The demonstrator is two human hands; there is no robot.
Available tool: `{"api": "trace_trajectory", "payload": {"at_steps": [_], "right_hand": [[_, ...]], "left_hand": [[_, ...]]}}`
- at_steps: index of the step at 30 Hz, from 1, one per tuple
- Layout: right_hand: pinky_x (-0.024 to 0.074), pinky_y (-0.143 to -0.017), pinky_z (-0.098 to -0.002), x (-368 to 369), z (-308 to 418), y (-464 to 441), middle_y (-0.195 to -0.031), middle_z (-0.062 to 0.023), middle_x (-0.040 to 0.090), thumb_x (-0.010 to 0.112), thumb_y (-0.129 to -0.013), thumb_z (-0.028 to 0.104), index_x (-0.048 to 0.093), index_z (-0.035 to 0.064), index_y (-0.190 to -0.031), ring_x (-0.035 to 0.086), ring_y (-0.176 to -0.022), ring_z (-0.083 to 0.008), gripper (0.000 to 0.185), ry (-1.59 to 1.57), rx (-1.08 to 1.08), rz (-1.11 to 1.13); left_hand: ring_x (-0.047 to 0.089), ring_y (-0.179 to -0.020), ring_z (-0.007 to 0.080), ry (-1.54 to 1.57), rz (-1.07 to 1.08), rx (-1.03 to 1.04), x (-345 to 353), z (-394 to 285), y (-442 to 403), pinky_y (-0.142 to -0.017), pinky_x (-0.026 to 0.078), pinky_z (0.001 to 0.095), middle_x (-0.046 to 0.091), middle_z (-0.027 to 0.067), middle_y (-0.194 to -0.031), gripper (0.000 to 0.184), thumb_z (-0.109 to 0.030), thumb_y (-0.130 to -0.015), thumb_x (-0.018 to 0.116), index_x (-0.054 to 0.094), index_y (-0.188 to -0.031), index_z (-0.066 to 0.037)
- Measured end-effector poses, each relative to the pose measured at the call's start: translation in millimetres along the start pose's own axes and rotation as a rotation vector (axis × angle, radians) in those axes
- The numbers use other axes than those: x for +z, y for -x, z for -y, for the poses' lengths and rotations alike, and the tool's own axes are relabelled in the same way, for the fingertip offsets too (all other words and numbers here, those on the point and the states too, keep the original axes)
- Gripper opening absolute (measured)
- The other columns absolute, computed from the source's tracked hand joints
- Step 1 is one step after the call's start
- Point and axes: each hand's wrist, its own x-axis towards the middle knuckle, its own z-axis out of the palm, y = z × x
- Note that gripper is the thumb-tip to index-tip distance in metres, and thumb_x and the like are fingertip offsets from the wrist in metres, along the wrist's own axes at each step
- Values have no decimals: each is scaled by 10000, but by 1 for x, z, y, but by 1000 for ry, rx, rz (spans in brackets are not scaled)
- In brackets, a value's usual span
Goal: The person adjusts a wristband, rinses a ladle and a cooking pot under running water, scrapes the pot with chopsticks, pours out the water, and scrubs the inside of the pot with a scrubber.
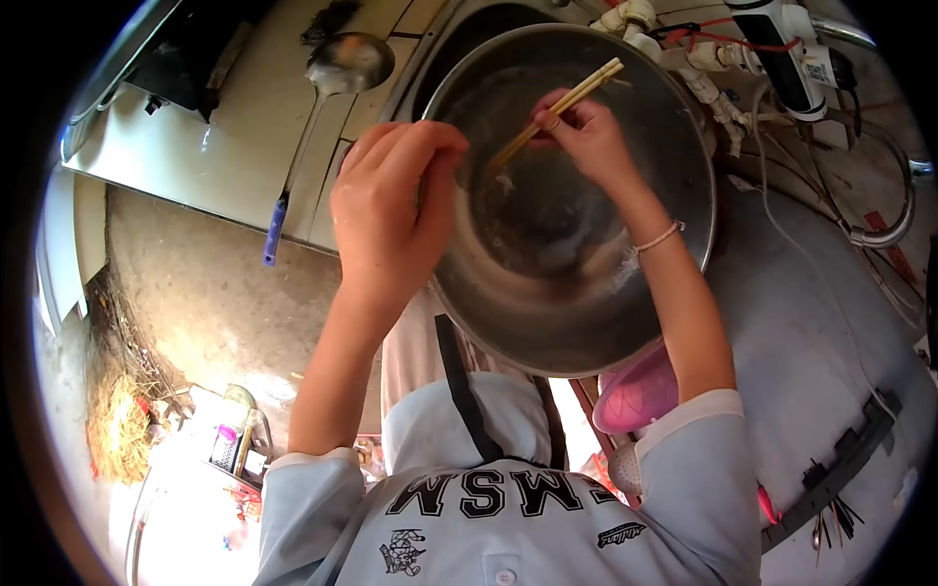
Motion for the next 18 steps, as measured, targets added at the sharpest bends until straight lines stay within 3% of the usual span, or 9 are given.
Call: {"api": "trace_trajectory", "payload": {"at_steps": [1,3,4,6,7,10,14,18], "right_hand": [[542,-659,-271,4,5,4,-814,-31,604,593,-862,116,583,13,-878,606,-786,-118,104,-6,1,1],[500,-603,-276,11,18,21,-754,-38,616,617,-827,115,609,33,-823,609,-726,-117,83,416,-46,237],[500,-603,-276,15,23,28,-754,-38,616,617,-827,115,609,33,-823,609,-726,-117,83,420,-45,243],[471,-588,-304,22,31,36,-725,-72,625,640,-775,124,626,44,-787,615,-681,-154,82,681,-225,417],[478,-611,-308,21,26,36,-757,-107,631,629,-752,121,633,43,-807,620,-683,-204,96,667,-278,475],[481,-631,-295,21,22,34,-768,-105,648,619,-750,114,646,33,-807,630,-698,-193,102,708,-126,539],[487,-650,-281,22,18,29,-771,-100,660,621,-746,119,660,28,-810,638,-713,-173,118,620,80,496],[495,-630,-257,10,-6,27,-756,-82,670,631,-774,138,670,15,-840,637,-694,-128,144,387,178,242]], "left_hand": [[584,-713,260,-5,3,0,-1,1,0,-649,450,337,601,69,-712,105,34,-724,575,590,-778,-55],[581,-708,258,1,-1,21,0,1,1,-644,448,337,600,68,-709,99,29,-728,572,588,-776,-56],[581,-708,258,1,-7,17,0,1,1,-644,448,337,600,68,-709,99,29,-728,572,588,-776,-56],[578,-702,254,0,0,21,-1,0,0,-636,446,339,597,66,-705,88,19,-731,573,584,-771,-58],[578,-702,254,0,-7,17,-1,1,0,-636,446,339,597,66,-705,88,19,-731,573,584,-771,-58],[576,-692,252,-8,4,28,-1,2,0,-630,443,343,596,64,-701,85,13,-733,573,583,-770,-63],[572,-682,256,-5,-1,29,-1,2,0,-627,443,346,596,62,-698,82,9,-734,570,579,-765,-66],[569,-677,260,11,2,28,-1,3,1,-625,444,348,593,65,-693,73,3,-736,568,572,-756,-67]]}}
